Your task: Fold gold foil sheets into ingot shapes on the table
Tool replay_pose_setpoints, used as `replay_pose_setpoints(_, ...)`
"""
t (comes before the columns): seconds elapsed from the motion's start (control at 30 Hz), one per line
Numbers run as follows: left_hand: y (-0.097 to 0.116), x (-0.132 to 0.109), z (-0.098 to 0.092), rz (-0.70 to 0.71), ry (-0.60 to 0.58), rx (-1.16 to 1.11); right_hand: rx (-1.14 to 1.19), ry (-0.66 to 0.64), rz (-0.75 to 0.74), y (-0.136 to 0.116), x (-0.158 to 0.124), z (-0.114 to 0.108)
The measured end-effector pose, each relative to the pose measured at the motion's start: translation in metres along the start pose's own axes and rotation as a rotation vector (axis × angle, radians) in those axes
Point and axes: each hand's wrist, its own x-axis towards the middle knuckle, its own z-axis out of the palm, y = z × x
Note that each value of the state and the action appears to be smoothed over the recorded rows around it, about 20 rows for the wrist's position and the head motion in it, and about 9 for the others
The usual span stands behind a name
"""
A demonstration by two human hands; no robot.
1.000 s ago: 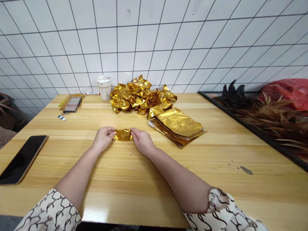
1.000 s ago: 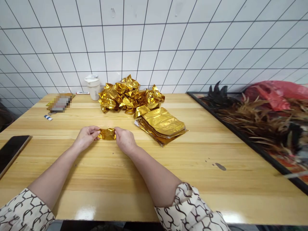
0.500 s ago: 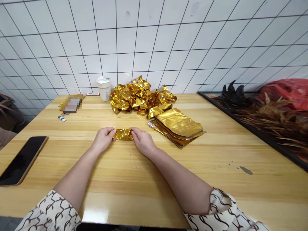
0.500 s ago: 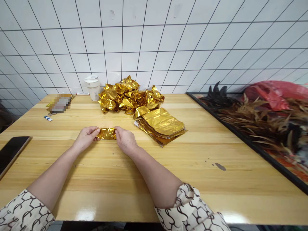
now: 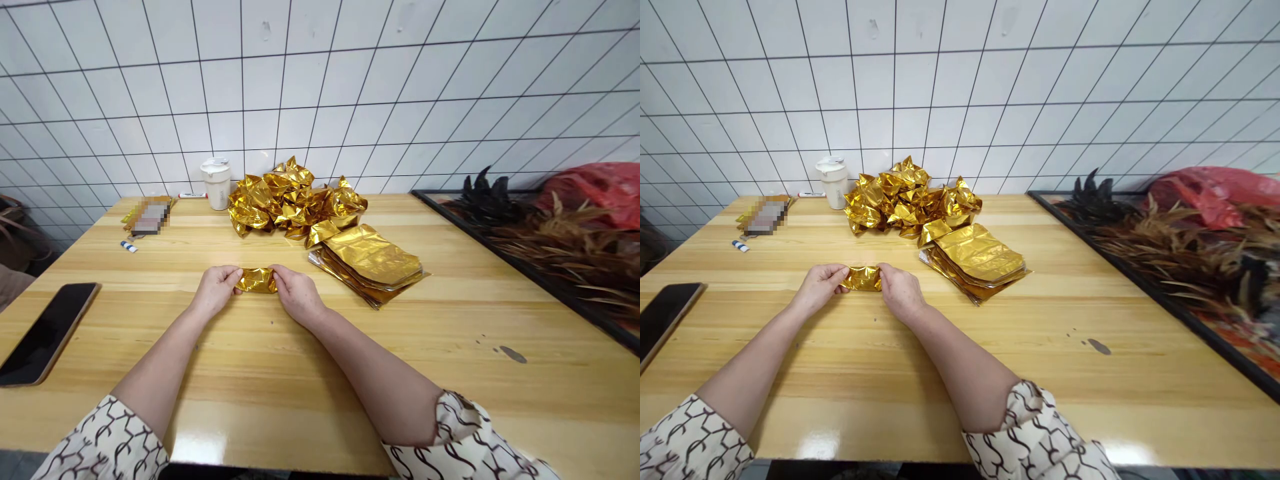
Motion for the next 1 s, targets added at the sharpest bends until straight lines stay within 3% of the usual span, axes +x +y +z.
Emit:
replay_pose_setpoints(0.4, -0.003, 0.003, -0.001, 0.014, -0.008, 0.005, 0.036, -0.006, -0.02, 0.0, 0.001, 0.001)
replay_pose_setpoints(0.63, 0.004, 0.004, -0.007, -0.079, 0.008, -0.076, 0.258, 0.13, -0.037, 0.006, 0.0, 0.002)
replay_pose_setpoints(0.9, -0.001, 0.009, -0.01, -0.126, 0.048, -0.173, 0.346, 0.192, -0.278, 0.013, 0.0, -0.007)
replay_pose_setpoints(1.0, 0.0, 0.008, -0.01, -0.1, 0.081, -0.26, 0.383, 0.203, -0.3, 0.016, 0.002, -0.005)
